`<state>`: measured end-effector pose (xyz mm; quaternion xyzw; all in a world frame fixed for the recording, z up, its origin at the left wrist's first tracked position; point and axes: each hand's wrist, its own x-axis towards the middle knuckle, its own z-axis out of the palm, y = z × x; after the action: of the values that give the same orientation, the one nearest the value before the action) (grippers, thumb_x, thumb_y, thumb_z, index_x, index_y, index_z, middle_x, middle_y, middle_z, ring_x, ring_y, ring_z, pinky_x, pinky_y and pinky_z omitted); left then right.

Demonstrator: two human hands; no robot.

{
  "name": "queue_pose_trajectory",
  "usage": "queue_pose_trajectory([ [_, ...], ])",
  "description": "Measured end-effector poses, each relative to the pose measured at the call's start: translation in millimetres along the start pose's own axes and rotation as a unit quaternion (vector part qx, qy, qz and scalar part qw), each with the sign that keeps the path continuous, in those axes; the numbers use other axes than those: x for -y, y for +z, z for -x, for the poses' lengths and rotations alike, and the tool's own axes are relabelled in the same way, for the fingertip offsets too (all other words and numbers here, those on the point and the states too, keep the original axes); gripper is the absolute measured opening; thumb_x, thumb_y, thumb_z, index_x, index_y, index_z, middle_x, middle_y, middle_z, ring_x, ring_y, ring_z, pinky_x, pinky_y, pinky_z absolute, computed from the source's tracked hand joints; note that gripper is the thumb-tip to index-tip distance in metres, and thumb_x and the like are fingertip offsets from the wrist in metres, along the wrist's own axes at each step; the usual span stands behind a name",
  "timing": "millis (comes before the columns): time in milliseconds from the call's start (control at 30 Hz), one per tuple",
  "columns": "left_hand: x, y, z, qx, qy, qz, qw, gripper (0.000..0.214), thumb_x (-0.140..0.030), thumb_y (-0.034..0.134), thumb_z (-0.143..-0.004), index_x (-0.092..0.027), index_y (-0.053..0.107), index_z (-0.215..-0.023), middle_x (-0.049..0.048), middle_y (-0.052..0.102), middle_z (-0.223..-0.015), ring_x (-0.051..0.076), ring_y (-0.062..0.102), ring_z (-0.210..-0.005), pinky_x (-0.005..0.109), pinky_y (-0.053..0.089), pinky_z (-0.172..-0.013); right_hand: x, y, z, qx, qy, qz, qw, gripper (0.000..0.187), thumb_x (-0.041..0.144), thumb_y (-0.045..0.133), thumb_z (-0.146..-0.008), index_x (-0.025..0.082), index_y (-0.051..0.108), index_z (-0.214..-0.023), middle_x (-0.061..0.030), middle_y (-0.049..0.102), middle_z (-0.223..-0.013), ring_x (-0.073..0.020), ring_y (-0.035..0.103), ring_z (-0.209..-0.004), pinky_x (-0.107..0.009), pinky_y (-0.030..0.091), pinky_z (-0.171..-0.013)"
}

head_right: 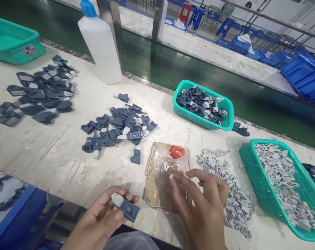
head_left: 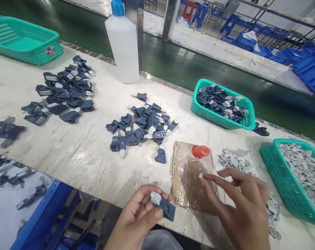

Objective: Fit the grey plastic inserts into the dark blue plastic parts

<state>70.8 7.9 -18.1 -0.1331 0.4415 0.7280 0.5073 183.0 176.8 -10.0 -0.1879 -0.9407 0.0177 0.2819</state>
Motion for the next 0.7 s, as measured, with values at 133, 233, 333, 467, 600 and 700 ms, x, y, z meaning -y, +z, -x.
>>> queue_pose_trajectory([
  [133, 3.6, 4.6, 1.6, -0.008, 0.018, -0.042, 0.999, 0.021, -0.031, 0.083, -0.059, -0.027, 0.074, -0.077, -0.0014, 0.074, -0.081, 0.011, 0.062, -0.071, 0.02, 0.045, -0.067, 23.2, -11.0, 5.4, 0.038, 0.003, -0.104, 0.994, 0.013, 0.021, 0.061, -0.08, 0.023, 0.059, -0.092, -0.0059, 0.047, -0.093, -0.0185, 0.045, -0.083, -0.035, 0.035, -0.071],
  [233, 5.0, 6.1, 2.4, -0.009, 0.033, -0.044, 0.998, 0.021, -0.032, 0.083, -0.057, -0.028, 0.074, -0.075, -0.0019, 0.073, -0.078, 0.015, 0.064, -0.084, 0.021, 0.046, -0.074, 34.5, -10.9, 8.4, 0.054, -0.024, -0.155, 0.986, 0.018, 0.016, 0.063, -0.075, 0.022, 0.058, -0.091, -0.0055, 0.044, -0.091, -0.0179, 0.044, -0.084, -0.031, 0.037, -0.067],
  [333, 6.5, 5.9, 3.0, -0.004, 0.034, -0.051, 0.998, 0.02, -0.032, 0.083, -0.058, -0.028, 0.074, -0.076, -0.0028, 0.074, -0.08, 0.012, 0.063, -0.072, 0.022, 0.048, -0.073, 38.9, -6.2, 11.2, 0.058, -0.012, -0.178, 0.982, 0.02, 0.015, 0.064, -0.073, 0.022, 0.058, -0.091, -0.0058, 0.044, -0.091, -0.0175, 0.044, -0.085, -0.029, 0.04, -0.066],
  [467, 8.5, 5.1, 2.6, -0.003, 0.047, -0.061, 0.997, 0.018, -0.032, 0.082, -0.059, -0.029, 0.074, -0.075, -0.0043, 0.075, -0.08, 0.009, 0.061, -0.064, 0.019, 0.048, -0.069, 40.7, -3.9, 13.0, 0.057, 0.0, -0.188, 0.981, 0.02, 0.015, 0.065, -0.072, 0.023, 0.061, -0.09, -0.0056, 0.046, -0.09, -0.0171, 0.045, -0.084, -0.028, 0.044, -0.063],
  [600, 8.1, 5.4, 3.0, 0.008, 0.085, -0.073, 0.994, 0.013, -0.032, 0.081, -0.061, -0.029, 0.075, -0.072, -0.0032, 0.075, -0.078, 0.015, 0.067, -0.083, 0.018, 0.048, -0.068, 40.2, -4.0, 12.5, 0.074, 0.028, -0.234, 0.969, 0.016, 0.017, 0.066, -0.075, 0.026, 0.064, -0.088, -0.0034, 0.049, -0.087, -0.0138, 0.052, -0.077, -0.025, 0.049, -0.06],
  [700, 7.1, 8.3, 8.3, 0.05, 0.099, -0.061, 0.992, 0.012, -0.033, 0.076, -0.067, -0.03, 0.075, -0.079, -0.0021, 0.077, -0.078, 0.016, 0.068, -0.087, 0.019, 0.049, -0.074, 44.3, -2.7, 15.1, 0.128, 0.118, -0.369, 0.913, 0.018, 0.024, 0.069, -0.074, 0.026, 0.059, -0.088, -0.0007, 0.058, -0.087, -0.0119, 0.061, -0.071, -0.021, 0.053, -0.058],
])
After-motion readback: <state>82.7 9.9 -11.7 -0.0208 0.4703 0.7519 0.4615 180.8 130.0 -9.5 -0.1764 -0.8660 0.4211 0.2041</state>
